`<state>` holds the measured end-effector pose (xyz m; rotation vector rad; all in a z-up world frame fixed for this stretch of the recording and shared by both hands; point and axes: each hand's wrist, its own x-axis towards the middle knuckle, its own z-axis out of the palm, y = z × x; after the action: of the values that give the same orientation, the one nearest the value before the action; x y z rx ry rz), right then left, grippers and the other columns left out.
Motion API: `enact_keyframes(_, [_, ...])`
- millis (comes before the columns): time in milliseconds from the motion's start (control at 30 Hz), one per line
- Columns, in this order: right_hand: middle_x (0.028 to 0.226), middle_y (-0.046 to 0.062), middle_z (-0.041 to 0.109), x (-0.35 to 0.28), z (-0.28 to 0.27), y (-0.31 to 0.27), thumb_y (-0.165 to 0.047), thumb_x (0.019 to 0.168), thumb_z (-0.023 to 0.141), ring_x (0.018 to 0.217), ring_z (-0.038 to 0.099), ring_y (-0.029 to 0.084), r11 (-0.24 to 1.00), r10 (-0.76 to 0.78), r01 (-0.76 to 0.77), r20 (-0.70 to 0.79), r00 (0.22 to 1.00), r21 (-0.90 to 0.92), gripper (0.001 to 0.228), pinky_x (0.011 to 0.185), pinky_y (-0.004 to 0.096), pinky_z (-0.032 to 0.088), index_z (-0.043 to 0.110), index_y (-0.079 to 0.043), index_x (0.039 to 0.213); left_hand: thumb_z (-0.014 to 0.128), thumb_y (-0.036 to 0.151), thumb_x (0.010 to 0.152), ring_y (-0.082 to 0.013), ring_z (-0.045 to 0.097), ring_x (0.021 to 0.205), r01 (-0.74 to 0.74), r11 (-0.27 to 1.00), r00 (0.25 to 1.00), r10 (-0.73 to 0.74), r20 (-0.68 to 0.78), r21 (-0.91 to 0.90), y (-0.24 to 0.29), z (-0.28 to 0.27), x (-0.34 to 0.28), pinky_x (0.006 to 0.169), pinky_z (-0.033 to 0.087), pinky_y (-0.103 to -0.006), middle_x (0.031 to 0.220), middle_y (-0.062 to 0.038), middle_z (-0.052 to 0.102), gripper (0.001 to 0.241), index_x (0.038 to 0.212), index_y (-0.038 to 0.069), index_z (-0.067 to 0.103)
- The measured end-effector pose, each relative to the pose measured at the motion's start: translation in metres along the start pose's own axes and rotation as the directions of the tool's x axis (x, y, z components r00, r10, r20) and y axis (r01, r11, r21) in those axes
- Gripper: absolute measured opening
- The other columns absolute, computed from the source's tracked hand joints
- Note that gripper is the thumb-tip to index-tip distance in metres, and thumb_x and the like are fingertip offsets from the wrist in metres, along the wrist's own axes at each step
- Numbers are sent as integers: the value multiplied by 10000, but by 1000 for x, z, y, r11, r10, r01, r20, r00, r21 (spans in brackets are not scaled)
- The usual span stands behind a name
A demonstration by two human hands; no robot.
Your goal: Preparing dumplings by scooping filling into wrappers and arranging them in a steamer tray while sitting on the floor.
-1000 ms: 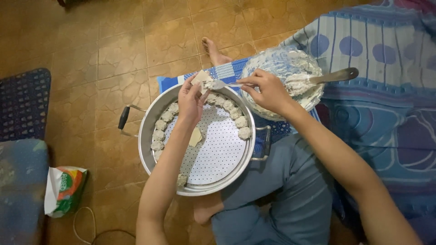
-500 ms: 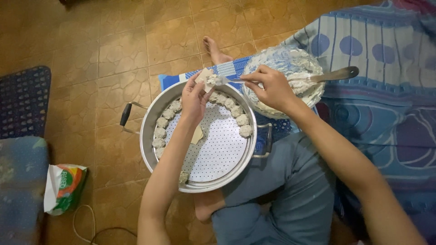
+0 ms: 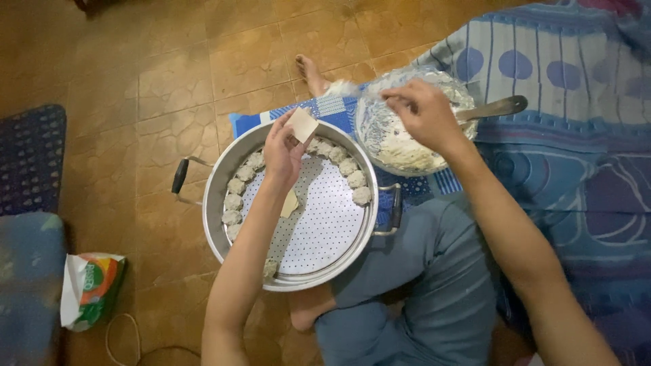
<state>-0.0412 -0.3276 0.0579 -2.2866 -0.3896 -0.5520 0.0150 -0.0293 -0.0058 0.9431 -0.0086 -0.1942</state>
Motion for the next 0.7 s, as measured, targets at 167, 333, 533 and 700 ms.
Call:
enact_keyframes(167, [853,112,701,5,-34,-4,-133,1061,685,703,627,275,984,14,-36,-129,992,-173,148,650,369,480,785,-36,1109,418,67,965,-327,575,1266,93,995,996,-93,3,36,13,22,-12,1072,513,-456,1414,-242,521,488,1446,-12,422])
enact_keyframes(333, [860,94,776,24,-46,25,-243,1002,662,633,672,312,803,276,-244,-24,961,-544,230,572,418,495,816,-92,1082,483,-30,899,-280,605,1149,139,985,987,-146,63,104,-1,17,-8,927,533,-363,1382,-233,500,574,1462,1,376])
enact_keyframes(533, [860,145,779,53,-41,68,-349,773,812,723,723,355,544,515,-216,119,849,-810,281,698,449,550,833,-91,882,497,2,915,-182,618,947,185,975,981,-191,37,121,-9,17,-6,782,533,-255,1272,-213,654,502,1415,-39,462])
enact_keyframes(700, [951,166,792,42,-40,58,-264,737,788,758,747,342,500,686,-262,193,701,-826,313,691,451,561,819,-57,970,407,2,958,-326,661,1052,228,966,973,-231,13,123,-3,29,-12,887,572,-412,1255,-268,624,417,1375,-17,405])
